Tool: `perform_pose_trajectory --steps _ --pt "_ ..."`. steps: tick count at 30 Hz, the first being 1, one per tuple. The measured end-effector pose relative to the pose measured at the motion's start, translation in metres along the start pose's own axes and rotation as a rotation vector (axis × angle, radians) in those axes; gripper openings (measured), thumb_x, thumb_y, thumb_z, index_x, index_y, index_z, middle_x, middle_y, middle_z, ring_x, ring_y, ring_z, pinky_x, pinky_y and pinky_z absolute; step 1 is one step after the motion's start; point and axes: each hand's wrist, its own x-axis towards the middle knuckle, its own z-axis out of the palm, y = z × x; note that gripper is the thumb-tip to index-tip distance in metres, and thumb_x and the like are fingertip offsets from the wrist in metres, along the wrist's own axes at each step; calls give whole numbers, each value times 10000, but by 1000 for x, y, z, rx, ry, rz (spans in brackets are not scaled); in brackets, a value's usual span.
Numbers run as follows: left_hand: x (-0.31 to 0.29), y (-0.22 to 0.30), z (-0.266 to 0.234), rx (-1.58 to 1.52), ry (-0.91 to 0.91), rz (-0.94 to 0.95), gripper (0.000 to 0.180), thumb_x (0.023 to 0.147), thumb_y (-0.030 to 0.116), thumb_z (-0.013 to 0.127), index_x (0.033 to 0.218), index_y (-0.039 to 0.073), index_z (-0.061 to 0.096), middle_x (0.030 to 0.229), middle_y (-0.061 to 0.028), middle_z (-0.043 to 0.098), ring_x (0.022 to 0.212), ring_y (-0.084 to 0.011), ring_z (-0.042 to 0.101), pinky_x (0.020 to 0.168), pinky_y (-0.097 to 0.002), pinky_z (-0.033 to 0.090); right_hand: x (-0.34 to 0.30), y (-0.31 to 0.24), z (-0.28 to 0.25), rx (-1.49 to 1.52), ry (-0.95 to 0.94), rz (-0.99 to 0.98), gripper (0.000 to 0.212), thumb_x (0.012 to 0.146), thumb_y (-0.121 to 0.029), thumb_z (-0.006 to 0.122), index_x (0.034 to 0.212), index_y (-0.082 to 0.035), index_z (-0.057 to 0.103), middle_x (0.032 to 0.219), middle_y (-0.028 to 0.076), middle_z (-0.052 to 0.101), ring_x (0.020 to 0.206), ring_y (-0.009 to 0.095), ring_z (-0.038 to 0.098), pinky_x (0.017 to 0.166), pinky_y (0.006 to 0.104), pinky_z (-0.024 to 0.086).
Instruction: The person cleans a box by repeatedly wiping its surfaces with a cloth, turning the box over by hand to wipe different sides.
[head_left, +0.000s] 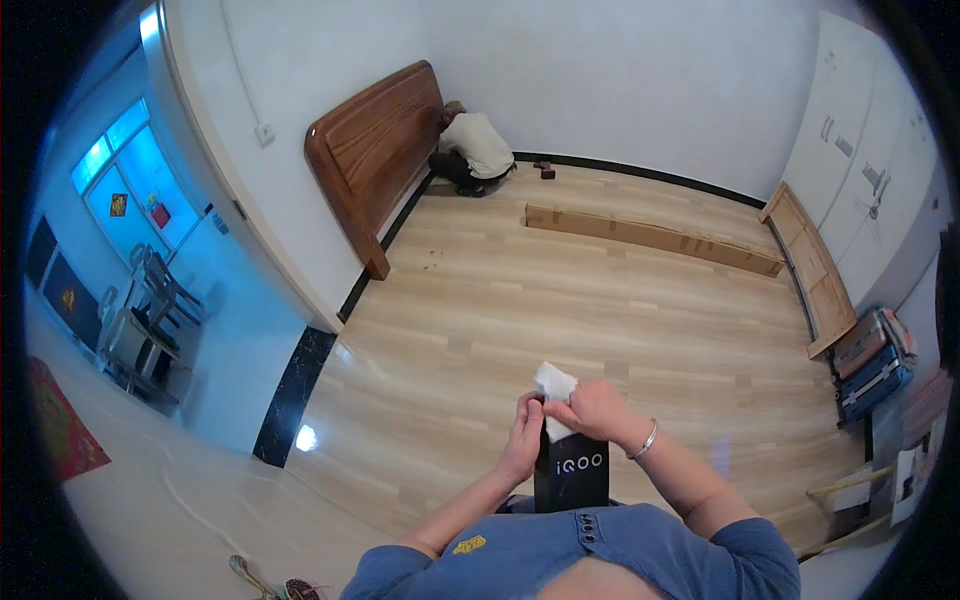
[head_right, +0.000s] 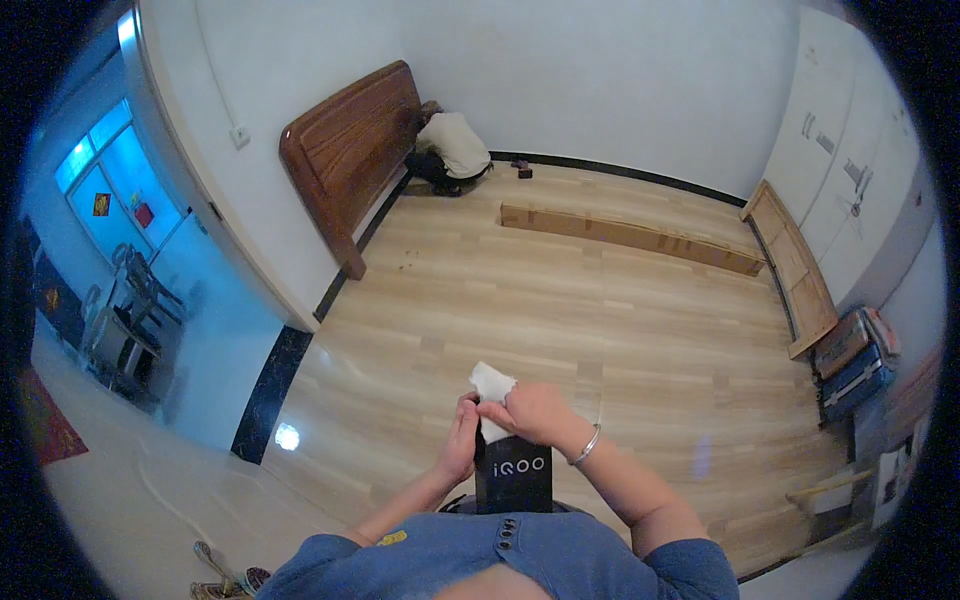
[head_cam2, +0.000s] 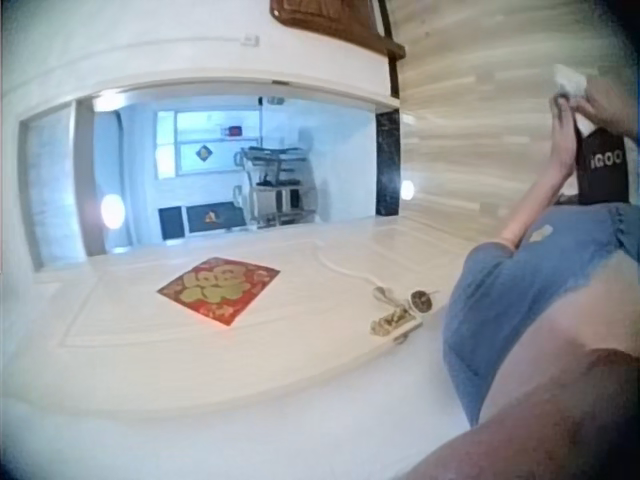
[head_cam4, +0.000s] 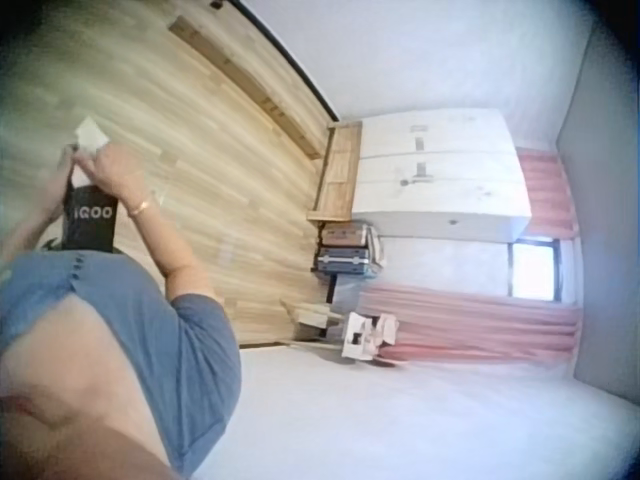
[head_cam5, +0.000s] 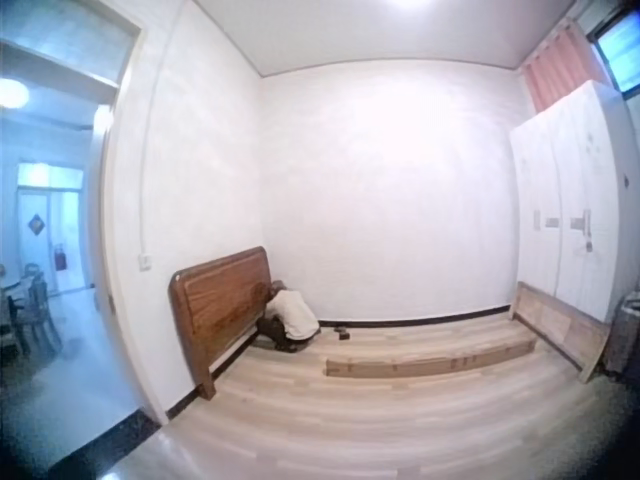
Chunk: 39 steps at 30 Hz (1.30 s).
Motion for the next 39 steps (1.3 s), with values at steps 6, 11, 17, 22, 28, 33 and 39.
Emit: perform_pose_trajectory --steps 6,11,17,22,28,33,39 --pt "1 9 1 -29 13 -37 301 853 203 496 1073 41 370 900 -39 479 818 -92 447 727 -224 386 7 13 -1 296 -18 210 567 841 -446 347 609 22 566 582 228 535 583 402 529 536 436 424" --pt "3 12 4 -61 37 -40 312 826 161 542 1059 38 375 880 -45 497 806 -91 467 711 -221 398 -5 21 22 598 212 350 500 849 -381 389 638 42 552 556 227 523 552 373 537 506 411 405" --pt "5 8 1 -26 103 65 321 819 172 552 1063 50 383 849 -33 489 767 -81 465 656 -209 409 -31 2 36 872 311 584 506 879 -362 375 594 36 502 482 52 440 491 108 416 428 339 327" --pt "-2 22 6 -21 180 98 303 824 173 536 1062 54 390 837 -20 464 764 -74 440 663 -207 392 -67 -8 66 1082 183 641 413 867 -368 404 804 20 531 670 51 519 628 114 476 541 295 393" --pt "-3 29 3 -2 215 226 268 835 158 485 1062 53 390 834 -18 458 742 -75 427 663 -200 380 -71 -2 68 1281 103 521 379 835 -345 476 992 0 499 833 57 560 743 121 513 655 280 430" --pt "4 43 -21 122 75 198 276 798 116 534 1030 24 417 962 -72 513 845 -104 476 703 -216 404 -57 14 42 1086 -44 513 371 799 -363 526 910 -10 559 776 60 588 707 131 540 628 278 439" --pt "7 62 -41 322 -155 38 364 785 134 563 1085 13 397 1006 -94 507 931 -135 479 792 -261 391 -46 42 10 841 -230 352 433 755 -433 553 849 -11 583 775 120 593 705 198 568 617 304 441"
